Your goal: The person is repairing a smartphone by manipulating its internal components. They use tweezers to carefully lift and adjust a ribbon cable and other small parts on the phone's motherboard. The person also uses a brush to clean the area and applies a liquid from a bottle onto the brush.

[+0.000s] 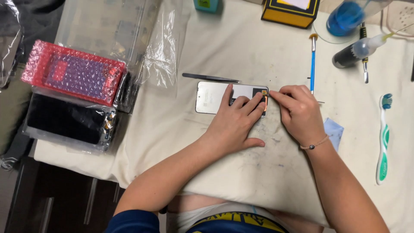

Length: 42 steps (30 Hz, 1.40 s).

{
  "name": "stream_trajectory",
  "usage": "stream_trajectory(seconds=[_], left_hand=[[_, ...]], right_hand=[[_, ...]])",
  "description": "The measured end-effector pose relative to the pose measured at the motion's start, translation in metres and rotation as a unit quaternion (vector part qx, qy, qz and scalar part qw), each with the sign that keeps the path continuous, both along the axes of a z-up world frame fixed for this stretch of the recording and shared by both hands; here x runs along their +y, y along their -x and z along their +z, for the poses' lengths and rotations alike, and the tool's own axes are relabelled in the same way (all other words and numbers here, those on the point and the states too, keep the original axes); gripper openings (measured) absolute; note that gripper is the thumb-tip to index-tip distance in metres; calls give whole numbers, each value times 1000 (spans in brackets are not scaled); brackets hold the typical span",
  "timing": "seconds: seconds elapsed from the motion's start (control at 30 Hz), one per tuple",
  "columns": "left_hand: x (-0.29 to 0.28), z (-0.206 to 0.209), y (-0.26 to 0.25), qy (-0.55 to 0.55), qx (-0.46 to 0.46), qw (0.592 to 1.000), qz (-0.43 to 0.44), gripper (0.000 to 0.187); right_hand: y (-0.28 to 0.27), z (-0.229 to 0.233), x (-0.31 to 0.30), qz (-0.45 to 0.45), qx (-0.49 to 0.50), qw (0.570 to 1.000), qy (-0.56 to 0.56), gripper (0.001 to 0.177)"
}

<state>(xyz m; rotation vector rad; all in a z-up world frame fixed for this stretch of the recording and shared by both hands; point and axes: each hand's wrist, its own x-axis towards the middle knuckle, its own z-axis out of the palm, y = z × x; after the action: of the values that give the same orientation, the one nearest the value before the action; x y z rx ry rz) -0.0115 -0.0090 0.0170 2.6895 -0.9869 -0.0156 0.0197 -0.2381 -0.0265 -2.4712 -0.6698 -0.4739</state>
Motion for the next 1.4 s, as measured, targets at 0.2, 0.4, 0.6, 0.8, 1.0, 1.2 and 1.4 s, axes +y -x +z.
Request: stream_trajectory(seconds=[0.2,0.4,0.6,0.8,1.0,1.2,1.4], left_hand=[[-1,4,1,-7,4,1000,0,99],[-2,2,1,-2,-7,1000,-2,99],[-2,1,2,7,-11,1000,1,101],[-2,1,2,6,-17,1000,5,98],[0,-1,0,11,-1,1000,1,94],[0,2,0,9,5,1000,1,93],[0,1,0,8,3,1000,-1,93]], right_hand=[[2,2,3,-21,25,999,-15,21],[3,11,7,-23,40,999,-28,20],[1,7,6,-26,41,998,-41,18],[-1,9,3,-22,49,997,-55,16],[1,26,0,13,73,996,-57,16],[-1,20,-2,28,64,997,-41,17],[-4,16,-4,35,62,997,-37,14]])
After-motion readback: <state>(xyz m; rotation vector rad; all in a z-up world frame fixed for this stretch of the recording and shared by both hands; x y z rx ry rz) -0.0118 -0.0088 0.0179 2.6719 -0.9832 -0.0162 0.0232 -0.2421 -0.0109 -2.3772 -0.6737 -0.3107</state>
